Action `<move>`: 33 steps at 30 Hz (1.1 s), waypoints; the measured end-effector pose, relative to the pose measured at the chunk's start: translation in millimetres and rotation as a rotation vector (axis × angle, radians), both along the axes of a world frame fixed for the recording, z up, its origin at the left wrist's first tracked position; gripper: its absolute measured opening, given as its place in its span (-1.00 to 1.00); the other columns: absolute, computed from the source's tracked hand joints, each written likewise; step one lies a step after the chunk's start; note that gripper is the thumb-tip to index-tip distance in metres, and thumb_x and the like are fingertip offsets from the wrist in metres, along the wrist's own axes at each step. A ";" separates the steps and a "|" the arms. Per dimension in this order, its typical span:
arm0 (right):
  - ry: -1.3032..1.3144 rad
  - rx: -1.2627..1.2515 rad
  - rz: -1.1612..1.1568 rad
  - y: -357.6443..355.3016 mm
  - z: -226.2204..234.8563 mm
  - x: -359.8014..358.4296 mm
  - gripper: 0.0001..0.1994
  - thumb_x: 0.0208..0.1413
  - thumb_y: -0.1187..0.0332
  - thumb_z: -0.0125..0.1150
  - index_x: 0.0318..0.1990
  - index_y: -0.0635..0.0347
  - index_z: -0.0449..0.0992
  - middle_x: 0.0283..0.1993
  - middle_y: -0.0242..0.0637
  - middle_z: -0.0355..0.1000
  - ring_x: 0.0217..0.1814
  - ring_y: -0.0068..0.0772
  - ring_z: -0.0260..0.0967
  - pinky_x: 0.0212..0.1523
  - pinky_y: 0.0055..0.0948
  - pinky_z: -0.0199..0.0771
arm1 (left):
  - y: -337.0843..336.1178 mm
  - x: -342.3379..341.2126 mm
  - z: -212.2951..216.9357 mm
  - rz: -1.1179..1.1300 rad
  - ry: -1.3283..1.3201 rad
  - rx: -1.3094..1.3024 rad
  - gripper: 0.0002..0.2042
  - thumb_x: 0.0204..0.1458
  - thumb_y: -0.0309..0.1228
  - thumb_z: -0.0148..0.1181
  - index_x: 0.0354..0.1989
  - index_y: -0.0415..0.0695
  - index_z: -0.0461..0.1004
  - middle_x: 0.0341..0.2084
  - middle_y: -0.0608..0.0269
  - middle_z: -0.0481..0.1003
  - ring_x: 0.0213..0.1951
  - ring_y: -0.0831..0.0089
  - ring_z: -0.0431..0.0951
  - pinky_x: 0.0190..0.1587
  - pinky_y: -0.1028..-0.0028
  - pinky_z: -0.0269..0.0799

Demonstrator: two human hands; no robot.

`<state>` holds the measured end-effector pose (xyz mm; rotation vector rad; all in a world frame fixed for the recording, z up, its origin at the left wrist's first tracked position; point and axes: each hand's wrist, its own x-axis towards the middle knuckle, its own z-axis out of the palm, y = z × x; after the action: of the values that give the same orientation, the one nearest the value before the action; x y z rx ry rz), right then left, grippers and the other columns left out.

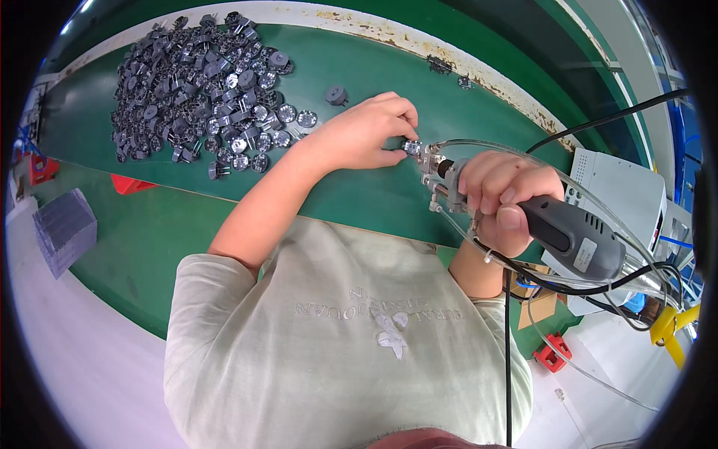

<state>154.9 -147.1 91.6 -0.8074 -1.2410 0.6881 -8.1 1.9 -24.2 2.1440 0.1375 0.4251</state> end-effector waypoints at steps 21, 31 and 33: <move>-0.118 -0.079 -0.029 4.3 1.6 -18.3 -0.73 -0.11 0.63 0.47 -0.34 0.21 0.43 -0.49 -0.24 0.49 -0.50 -0.26 0.47 -0.35 -0.27 0.57 | -1.1 1.7 -5.5 0.004 -0.027 0.038 -0.76 -0.10 -0.47 0.47 -0.21 -0.20 0.69 -0.12 0.21 0.56 0.05 0.16 0.53 0.16 0.26 0.50; 0.177 0.117 -0.019 -10.6 24.8 3.8 -0.62 0.16 0.22 0.57 -0.23 0.23 0.43 -0.50 -0.31 0.46 -0.54 -0.31 0.42 -0.45 -0.25 0.50 | 1.1 3.2 16.4 0.010 0.059 0.075 -0.76 -0.10 -0.45 0.44 -0.21 -0.17 0.70 -0.12 0.15 0.58 0.05 0.09 0.54 0.17 0.22 0.48; 0.180 0.212 -0.058 -19.5 36.8 12.8 -0.65 0.18 0.23 0.53 -0.25 0.23 0.43 -0.49 -0.28 0.46 -0.57 -0.32 0.40 -0.45 -0.24 0.52 | 18.0 8.5 26.7 0.006 0.143 0.035 -0.74 -0.06 -0.44 0.44 -0.15 -0.16 0.69 -0.05 0.13 0.57 0.11 0.06 0.53 0.21 0.20 0.46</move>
<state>167.7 -166.6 128.4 -0.5901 -1.1020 0.5588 0.4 19.9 2.5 2.2091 0.2187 0.2794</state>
